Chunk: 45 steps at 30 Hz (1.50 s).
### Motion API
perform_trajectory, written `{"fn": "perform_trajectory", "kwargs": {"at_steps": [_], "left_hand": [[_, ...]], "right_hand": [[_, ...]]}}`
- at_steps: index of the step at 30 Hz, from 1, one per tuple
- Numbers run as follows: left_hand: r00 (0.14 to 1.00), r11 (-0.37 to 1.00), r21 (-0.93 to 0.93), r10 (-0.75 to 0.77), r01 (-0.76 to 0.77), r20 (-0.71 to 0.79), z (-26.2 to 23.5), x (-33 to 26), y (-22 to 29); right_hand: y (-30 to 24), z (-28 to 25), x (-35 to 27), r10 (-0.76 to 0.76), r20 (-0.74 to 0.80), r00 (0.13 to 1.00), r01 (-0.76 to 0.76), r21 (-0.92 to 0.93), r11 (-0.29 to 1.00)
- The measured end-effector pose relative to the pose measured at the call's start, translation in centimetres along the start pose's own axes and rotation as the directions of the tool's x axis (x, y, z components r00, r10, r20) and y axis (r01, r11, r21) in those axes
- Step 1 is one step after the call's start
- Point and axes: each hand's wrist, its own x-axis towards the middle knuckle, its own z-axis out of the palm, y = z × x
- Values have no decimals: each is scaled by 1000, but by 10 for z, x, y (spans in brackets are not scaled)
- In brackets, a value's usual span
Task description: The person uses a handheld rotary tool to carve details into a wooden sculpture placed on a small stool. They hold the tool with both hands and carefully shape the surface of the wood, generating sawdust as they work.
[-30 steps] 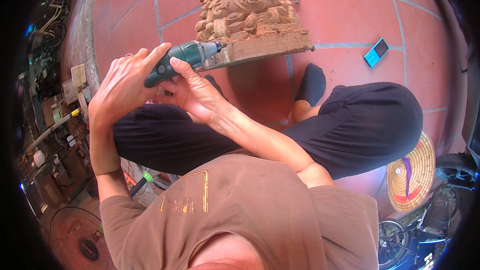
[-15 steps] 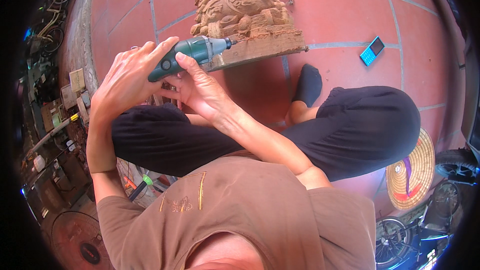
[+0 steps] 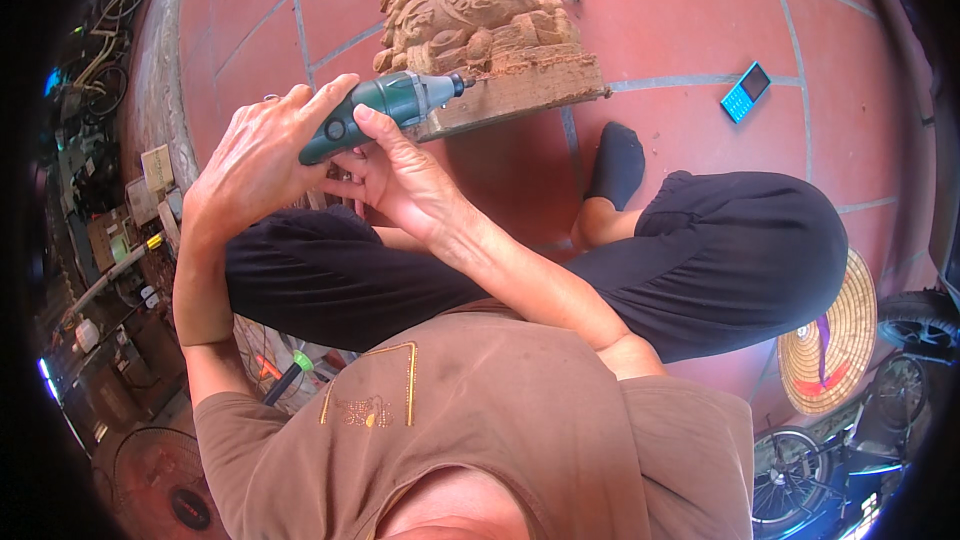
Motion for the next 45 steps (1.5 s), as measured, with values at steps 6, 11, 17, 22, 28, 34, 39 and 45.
{"fn": "perform_trajectory", "kwargs": {"at_steps": [6, 11, 17, 22, 28, 34, 39, 45], "left_hand": [[1000, 1000, 22, -1, 1, -16, 4, -8, -5], [1000, 1000, 4, -12, 12, -13, 3, -12, -7], [999, 999, 7, -40, 40, -7, 3, -19, -11], [997, 997, 9, -75, 75, 4, 5, -25, -14], [992, 993, 4, -118, 118, 32, 5, -32, -17], [992, 992, 7, -126, 125, 10, 10, -42, -21], [978, 990, -19, -139, 138, -154, 25, -59, -22], [889, 967, -181, -237, 178, -391, 56, -70, 0]], "right_hand": [[4, 4, 2, 40, -2, 999, -40, 31, 999], [9, 1, 4, 54, -2, 999, -54, 0, 999], [15, 8, 5, 63, 10, 998, -63, 2, 998], [22, 9, 7, 89, 12, 996, -89, -2, 996], [31, 5, 12, 124, 23, 992, -124, 12, 992], [38, 4, 15, 169, 66, 983, -170, 6, 985], [36, 11, 15, 201, 26, 979, -200, -44, 979], [24, 25, 5, 80, -63, 995, -94, -276, 957]]}}
